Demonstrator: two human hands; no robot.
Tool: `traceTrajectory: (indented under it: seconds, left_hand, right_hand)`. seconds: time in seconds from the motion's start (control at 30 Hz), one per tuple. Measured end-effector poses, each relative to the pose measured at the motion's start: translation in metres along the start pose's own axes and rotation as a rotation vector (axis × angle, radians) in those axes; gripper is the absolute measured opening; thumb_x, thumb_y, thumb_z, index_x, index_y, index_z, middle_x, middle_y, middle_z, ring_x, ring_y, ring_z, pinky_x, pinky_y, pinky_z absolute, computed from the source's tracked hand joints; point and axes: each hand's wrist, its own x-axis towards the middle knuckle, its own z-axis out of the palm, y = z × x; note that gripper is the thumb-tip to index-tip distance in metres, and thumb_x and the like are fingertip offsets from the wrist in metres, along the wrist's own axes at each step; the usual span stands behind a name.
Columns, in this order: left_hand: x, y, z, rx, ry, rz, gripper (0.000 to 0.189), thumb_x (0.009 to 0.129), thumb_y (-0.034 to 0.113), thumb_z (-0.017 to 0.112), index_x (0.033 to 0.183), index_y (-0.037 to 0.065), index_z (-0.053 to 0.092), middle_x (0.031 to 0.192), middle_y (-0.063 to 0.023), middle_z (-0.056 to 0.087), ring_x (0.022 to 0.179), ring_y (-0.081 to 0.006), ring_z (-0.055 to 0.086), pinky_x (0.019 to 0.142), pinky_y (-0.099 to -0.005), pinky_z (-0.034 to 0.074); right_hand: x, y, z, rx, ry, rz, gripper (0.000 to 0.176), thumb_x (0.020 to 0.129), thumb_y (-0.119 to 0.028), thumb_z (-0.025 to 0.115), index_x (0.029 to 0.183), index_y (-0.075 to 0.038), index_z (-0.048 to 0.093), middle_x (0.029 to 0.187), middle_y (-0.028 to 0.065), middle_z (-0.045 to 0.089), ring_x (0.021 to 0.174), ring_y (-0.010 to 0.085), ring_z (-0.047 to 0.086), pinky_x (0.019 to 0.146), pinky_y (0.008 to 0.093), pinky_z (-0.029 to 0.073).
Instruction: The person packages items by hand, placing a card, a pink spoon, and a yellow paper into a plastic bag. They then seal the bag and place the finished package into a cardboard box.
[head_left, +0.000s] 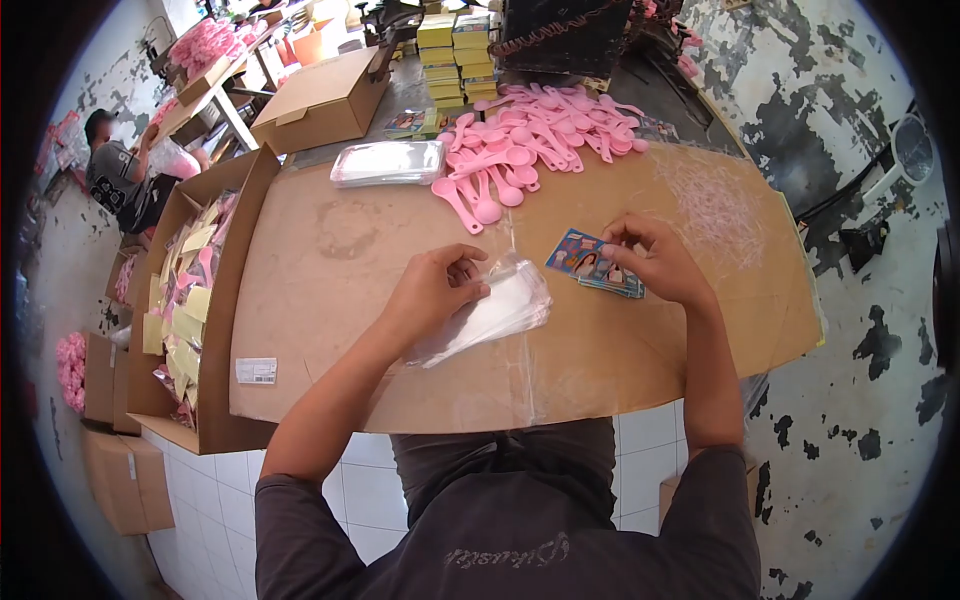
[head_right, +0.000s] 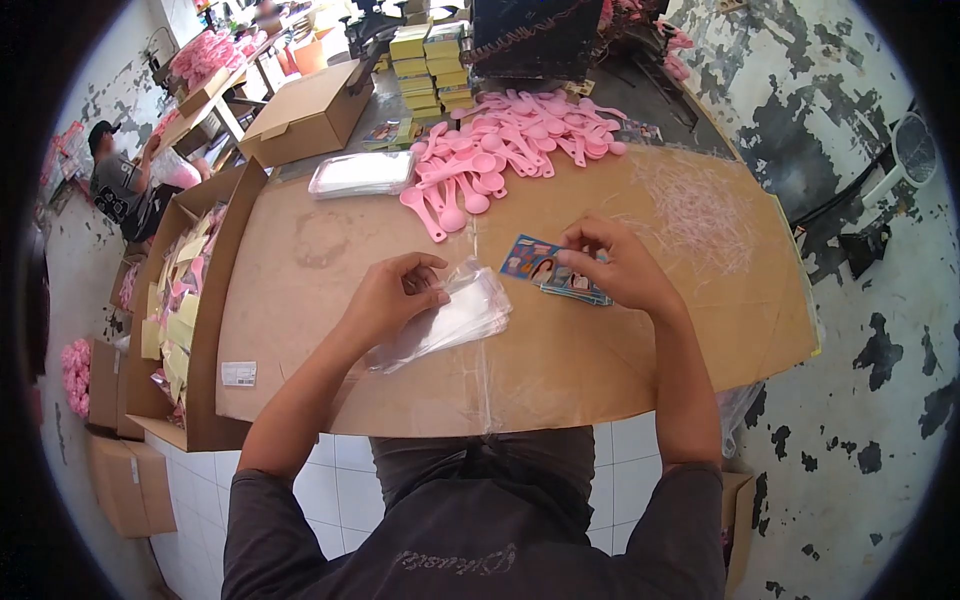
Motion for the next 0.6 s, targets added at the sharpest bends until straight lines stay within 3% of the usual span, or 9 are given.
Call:
traceTrajectory:
  seconds: [0.07,0.17,0.23,0.37,0.47,0.6]
  left_hand:
    - [0.001,-0.01,0.001,0.005,0.033,0.086,0.029,0.084,0.009,0.085,0.111,0.0,0.075,0.08,-0.0006,0.069,0.072,-0.008,0.061,0.068,-0.0257,0.051]
    - [0.003,-0.011,0.001,-0.119,-0.052,-0.059,0.026,0.086,0.009,0.082,0.109,-0.001,0.075,0.083,-0.0067,0.072,0.074,-0.0128,0.064,0.072,-0.0296,0.055]
    - [0.0,-0.004,-0.003,-0.069,-0.082,-0.082,0.021,0.089,0.01,0.081,0.107,0.0,0.075,0.088,-0.0045,0.073,0.075,-0.0092,0.064,0.07,-0.0267,0.053]
    - [-0.002,0.006,-0.009,0.003,-0.064,-0.103,0.018,0.094,0.009,0.074,0.108,-0.002,0.071,0.099,-0.0081,0.076,0.083,-0.0098,0.068,0.075,-0.0262,0.055]
    - [0.005,-0.023,-0.004,-0.447,0.027,-0.027,0.019,0.099,0.007,0.066,0.114,-0.005,0.065,0.104,-0.0128,0.075,0.093,-0.0157,0.073,0.083,-0.0291,0.059]
    - [0.005,-0.001,-0.016,-0.756,-0.039,-0.036,0.024,0.101,0.008,0.064,0.12,-0.006,0.063,0.109,-0.016,0.074,0.096,-0.0205,0.075,0.083,-0.0301,0.06]
  right_hand:
    - [0.002,-0.011,0.01,0.107,-0.08,-0.133,0.018,0.092,-0.012,0.074,0.108,-0.003,0.07,0.1,0.0082,0.067,0.092,0.0181,0.063,0.083,0.0329,0.05]
    - [0.014,-0.033,0.04,0.071,-0.182,-0.379,0.017,0.092,-0.01,0.071,0.108,-0.003,0.07,0.102,0.0101,0.069,0.089,0.0205,0.065,0.084,0.0338,0.052]
    - [0.019,-0.032,0.057,0.008,-0.234,-0.476,0.017,0.093,-0.01,0.07,0.108,-0.002,0.069,0.103,0.0114,0.07,0.089,0.0221,0.067,0.083,0.0341,0.054]
    - [0.02,-0.023,0.065,-0.092,-0.309,-0.309,0.018,0.094,-0.009,0.067,0.109,-0.001,0.069,0.105,0.0122,0.07,0.093,0.0238,0.068,0.079,0.0349,0.055]
    - [0.018,-0.008,0.068,-0.046,-0.261,-0.308,0.019,0.095,-0.009,0.066,0.111,0.0,0.069,0.103,0.0109,0.071,0.089,0.0214,0.068,0.075,0.0339,0.055]
    - [0.019,-0.014,0.053,-0.019,-0.145,-0.15,0.022,0.095,-0.01,0.067,0.115,0.0,0.069,0.096,0.0081,0.072,0.084,0.0157,0.067,0.075,0.0321,0.055]
